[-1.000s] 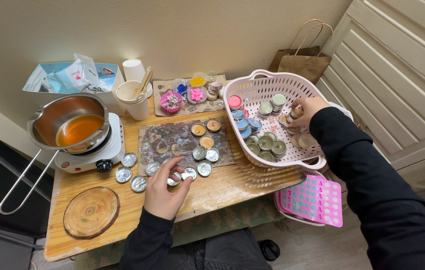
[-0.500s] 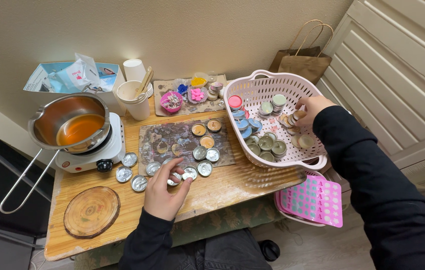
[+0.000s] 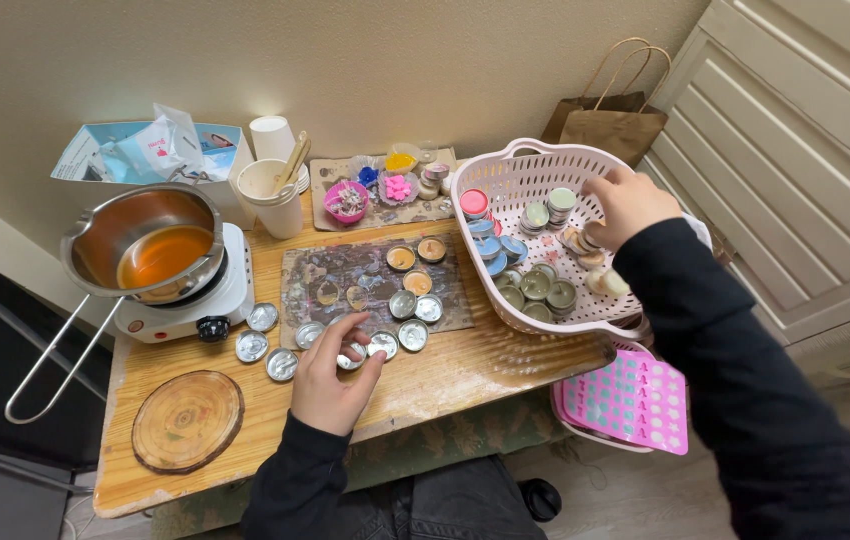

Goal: The recorder prepares candle wicks and small containers for pouring.

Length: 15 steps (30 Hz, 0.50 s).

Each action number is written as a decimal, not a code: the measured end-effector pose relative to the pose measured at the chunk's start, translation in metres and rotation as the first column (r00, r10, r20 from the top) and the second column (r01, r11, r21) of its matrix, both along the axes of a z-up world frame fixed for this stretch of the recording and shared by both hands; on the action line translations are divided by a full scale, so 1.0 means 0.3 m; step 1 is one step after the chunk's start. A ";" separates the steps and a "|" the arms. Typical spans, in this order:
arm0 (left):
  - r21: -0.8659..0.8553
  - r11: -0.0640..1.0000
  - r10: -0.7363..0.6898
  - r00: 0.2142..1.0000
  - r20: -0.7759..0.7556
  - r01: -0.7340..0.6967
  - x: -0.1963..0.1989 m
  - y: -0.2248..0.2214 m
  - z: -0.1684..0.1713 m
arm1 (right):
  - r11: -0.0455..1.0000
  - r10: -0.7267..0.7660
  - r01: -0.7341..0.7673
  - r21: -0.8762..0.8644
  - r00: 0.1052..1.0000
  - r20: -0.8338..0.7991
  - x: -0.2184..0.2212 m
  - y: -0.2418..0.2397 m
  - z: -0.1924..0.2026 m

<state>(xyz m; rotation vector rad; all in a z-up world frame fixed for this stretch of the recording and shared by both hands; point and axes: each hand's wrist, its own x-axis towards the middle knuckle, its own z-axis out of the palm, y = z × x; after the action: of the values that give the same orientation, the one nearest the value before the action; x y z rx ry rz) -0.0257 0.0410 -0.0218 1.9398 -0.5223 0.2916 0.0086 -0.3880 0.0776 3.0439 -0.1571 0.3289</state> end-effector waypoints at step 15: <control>0.267 0.942 0.086 0.917 0.391 -0.202 0.170 -0.089 -0.129 | 0.910 0.215 -0.230 0.344 0.973 0.083 0.244 0.735 -0.282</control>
<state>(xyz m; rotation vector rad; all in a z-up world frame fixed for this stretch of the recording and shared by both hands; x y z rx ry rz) 0.0254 0.0144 -0.0605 2.2399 -0.7037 0.7260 0.0817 -0.1676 -0.0070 3.4202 0.1497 0.4233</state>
